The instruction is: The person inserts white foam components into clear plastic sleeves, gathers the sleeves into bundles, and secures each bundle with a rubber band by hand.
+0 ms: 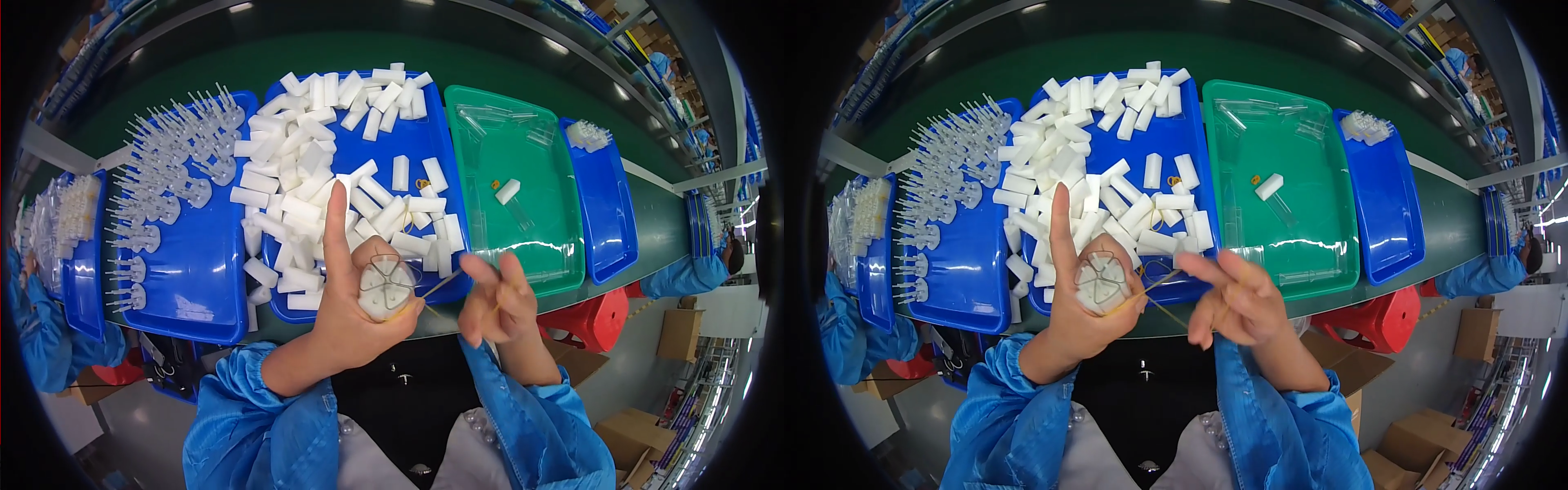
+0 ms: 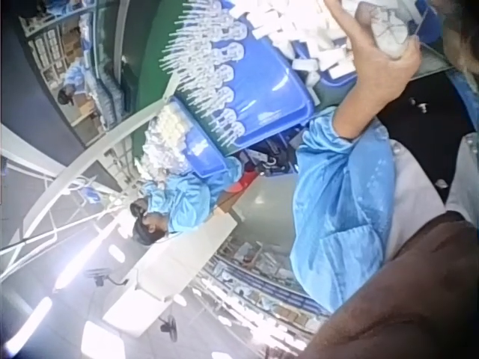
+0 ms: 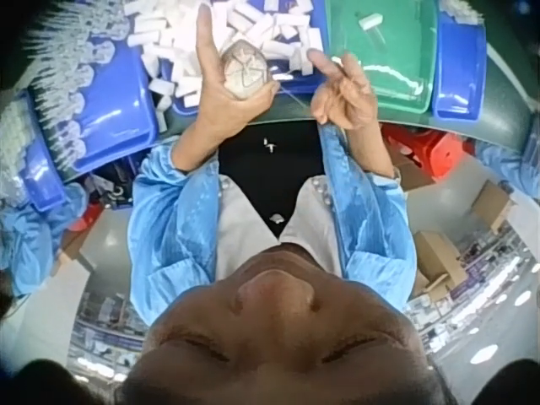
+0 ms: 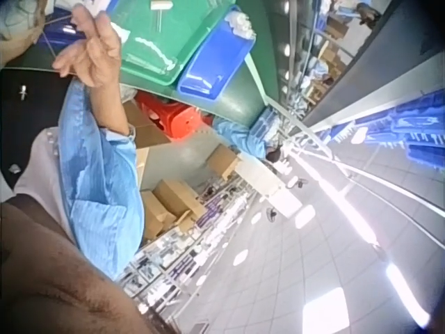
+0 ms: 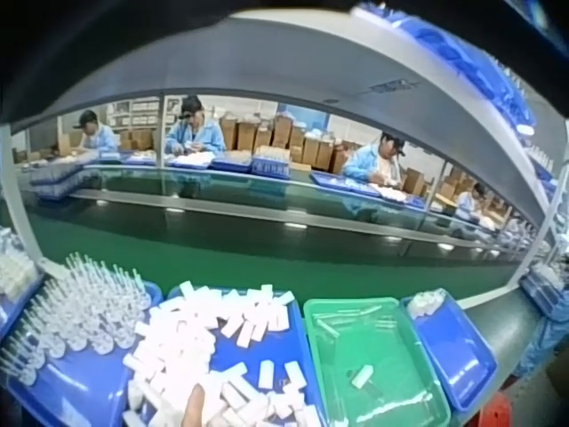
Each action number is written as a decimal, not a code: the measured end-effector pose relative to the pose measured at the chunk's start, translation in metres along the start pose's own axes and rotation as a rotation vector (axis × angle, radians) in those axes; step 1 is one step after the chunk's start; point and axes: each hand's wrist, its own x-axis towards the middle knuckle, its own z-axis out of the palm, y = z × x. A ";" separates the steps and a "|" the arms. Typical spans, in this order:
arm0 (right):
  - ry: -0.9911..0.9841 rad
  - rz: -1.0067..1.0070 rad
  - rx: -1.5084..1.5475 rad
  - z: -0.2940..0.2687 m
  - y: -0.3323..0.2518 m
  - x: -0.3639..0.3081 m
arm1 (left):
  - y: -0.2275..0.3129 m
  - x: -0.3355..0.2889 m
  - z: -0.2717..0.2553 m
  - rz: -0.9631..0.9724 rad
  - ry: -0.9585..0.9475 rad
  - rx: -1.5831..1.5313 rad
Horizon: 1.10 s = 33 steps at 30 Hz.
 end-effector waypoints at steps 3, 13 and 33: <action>0.046 0.156 -0.249 -0.006 -0.014 0.016 | -0.007 0.000 0.003 0.085 -0.004 0.176; 0.309 0.265 -0.518 0.033 -0.020 0.045 | -0.010 0.001 -0.001 0.055 -0.055 0.478; 0.413 -0.274 -0.876 0.036 -0.062 0.018 | -0.020 -0.014 -0.002 0.086 -0.284 0.461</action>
